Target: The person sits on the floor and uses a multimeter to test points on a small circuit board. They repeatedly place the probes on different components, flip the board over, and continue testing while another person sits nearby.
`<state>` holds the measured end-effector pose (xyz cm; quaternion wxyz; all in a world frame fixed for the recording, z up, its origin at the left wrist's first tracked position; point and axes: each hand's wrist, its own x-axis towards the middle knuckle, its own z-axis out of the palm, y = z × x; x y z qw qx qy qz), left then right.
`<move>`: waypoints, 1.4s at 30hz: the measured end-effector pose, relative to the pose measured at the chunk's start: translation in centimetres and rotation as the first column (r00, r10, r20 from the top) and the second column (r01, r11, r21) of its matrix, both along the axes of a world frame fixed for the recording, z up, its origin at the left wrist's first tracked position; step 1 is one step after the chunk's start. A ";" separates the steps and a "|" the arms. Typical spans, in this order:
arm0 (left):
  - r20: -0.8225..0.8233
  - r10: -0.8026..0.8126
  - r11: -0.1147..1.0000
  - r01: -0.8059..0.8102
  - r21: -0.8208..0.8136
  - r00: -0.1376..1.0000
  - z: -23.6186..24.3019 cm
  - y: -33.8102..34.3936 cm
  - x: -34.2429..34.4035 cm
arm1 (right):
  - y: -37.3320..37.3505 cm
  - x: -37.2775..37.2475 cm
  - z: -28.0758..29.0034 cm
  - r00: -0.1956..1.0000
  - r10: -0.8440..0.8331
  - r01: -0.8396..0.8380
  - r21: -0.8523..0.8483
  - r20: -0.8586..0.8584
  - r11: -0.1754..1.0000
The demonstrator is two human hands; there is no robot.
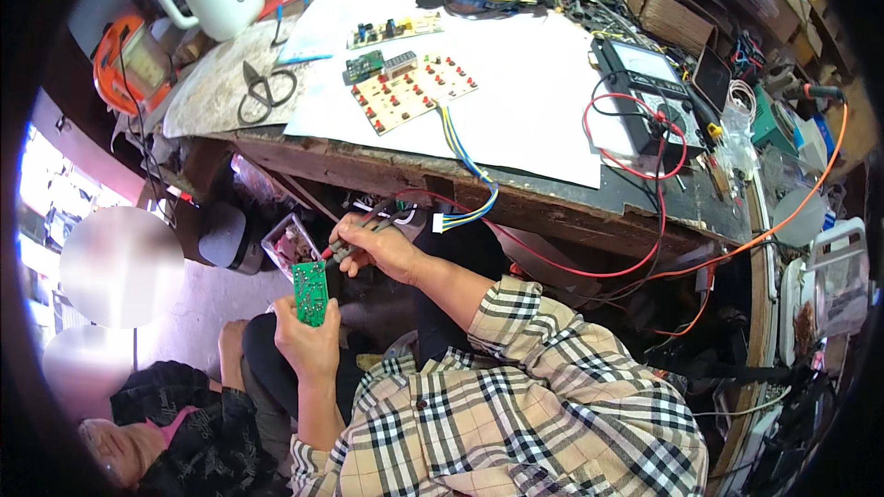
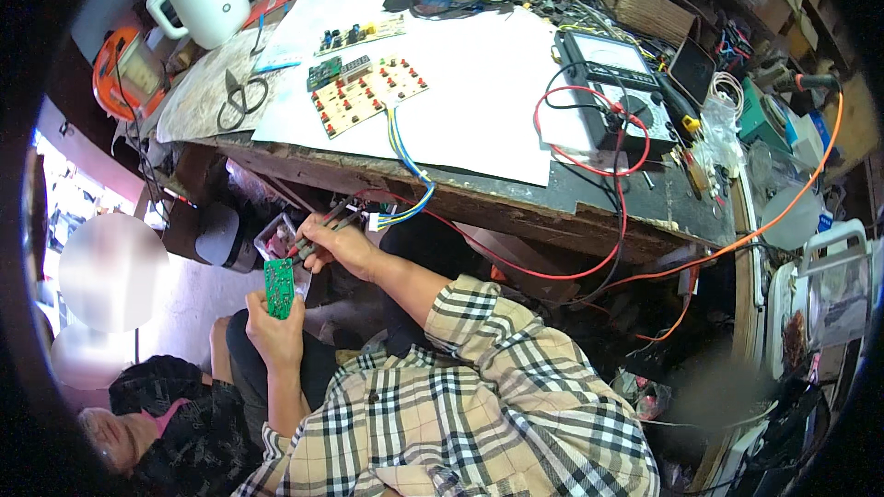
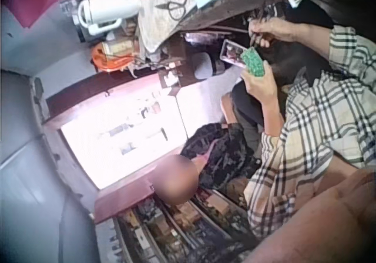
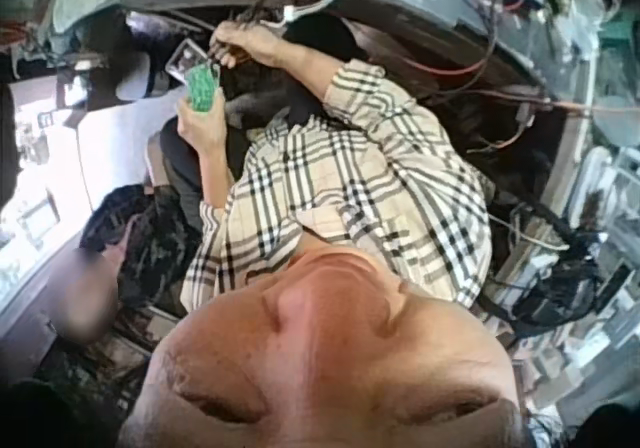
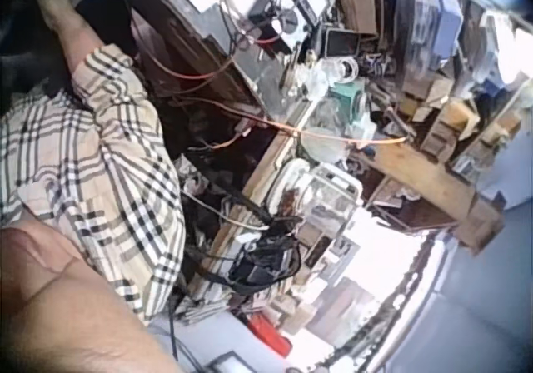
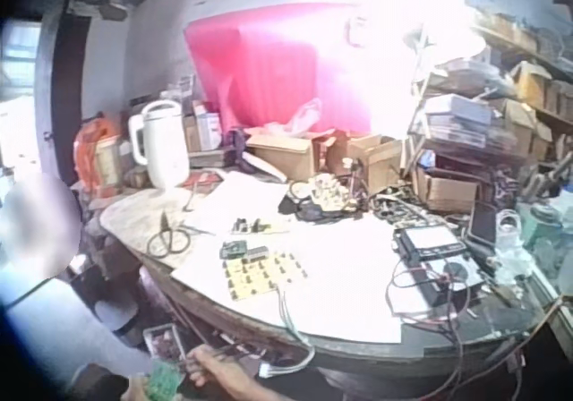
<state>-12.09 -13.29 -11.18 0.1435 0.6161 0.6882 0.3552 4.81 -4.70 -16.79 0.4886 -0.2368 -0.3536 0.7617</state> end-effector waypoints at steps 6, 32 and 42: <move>-0.051 -0.043 0.996 0.047 0.070 0.998 -0.2 0.4 -0.1 | 0.1 0.2 0.1 1.000 -0.020 0.020 0.008 -0.004 1.000; -0.029 -0.073 0.994 0.075 0.073 0.997 -0.5 0.2 -1.2 | -0.2 -0.2 0.8 0.896 -0.222 0.159 0.190 0.385 0.969; -0.062 -0.145 0.989 0.147 0.013 0.987 -0.5 0.0 -1.2 | 0.0 -0.3 -0.1 0.844 -0.293 0.226 0.198 0.449 0.954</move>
